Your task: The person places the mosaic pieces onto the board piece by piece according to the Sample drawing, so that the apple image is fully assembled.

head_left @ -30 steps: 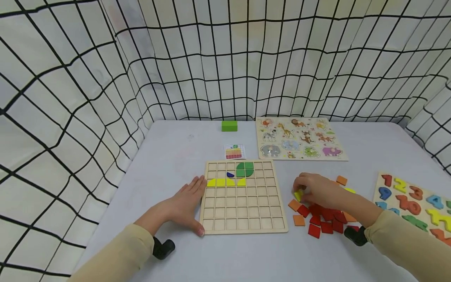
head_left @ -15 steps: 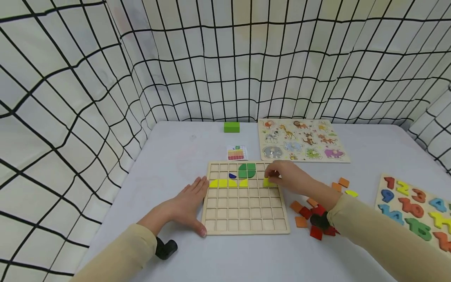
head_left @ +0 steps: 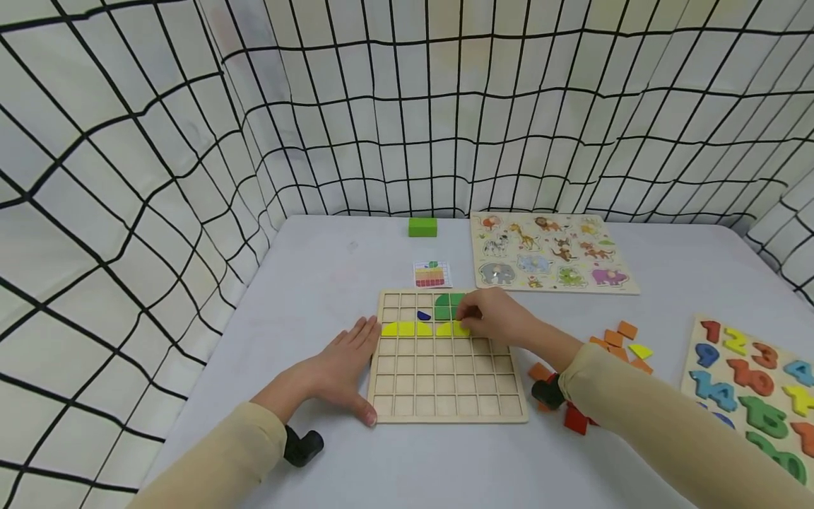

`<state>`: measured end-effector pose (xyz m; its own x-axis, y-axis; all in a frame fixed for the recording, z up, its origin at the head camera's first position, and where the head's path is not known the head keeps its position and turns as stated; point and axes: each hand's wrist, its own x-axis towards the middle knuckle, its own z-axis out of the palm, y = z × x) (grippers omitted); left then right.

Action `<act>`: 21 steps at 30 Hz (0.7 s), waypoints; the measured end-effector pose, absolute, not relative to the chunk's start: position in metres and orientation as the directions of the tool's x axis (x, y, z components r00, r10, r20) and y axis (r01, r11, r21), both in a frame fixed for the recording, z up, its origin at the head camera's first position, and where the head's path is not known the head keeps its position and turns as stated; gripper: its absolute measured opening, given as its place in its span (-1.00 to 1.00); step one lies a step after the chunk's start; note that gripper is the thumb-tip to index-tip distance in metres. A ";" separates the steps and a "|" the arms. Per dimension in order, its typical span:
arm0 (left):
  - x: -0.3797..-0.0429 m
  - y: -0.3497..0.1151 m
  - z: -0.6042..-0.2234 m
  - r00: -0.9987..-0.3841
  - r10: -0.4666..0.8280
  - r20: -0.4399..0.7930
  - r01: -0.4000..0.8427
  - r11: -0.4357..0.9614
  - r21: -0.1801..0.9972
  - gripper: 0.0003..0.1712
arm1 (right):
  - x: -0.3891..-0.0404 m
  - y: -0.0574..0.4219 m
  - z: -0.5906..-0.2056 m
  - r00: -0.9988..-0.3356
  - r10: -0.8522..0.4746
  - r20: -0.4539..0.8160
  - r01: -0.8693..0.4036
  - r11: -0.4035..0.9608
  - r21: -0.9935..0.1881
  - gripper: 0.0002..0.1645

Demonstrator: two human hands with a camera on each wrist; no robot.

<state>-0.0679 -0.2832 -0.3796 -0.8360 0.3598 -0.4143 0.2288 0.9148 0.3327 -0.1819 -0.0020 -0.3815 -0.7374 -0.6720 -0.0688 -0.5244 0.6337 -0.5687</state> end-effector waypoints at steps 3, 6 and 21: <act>-0.069 -0.283 -0.381 -0.837 0.363 -0.410 0.236 0.915 0.329 0.68 | -0.182 -0.003 -0.383 -0.745 -0.665 -0.061 -0.538 0.652 -0.534 -0.92; -0.070 -0.282 -0.381 -0.838 0.365 -0.405 0.238 0.913 0.331 0.68 | -0.181 -0.003 -0.385 -0.749 -0.660 -0.051 -0.550 0.664 -0.506 -0.91; -0.068 -0.282 -0.381 -0.835 0.368 -0.409 0.237 0.911 0.336 0.67 | -0.179 0.053 -0.377 -0.790 -0.612 -0.037 -0.529 0.711 -0.463 -0.86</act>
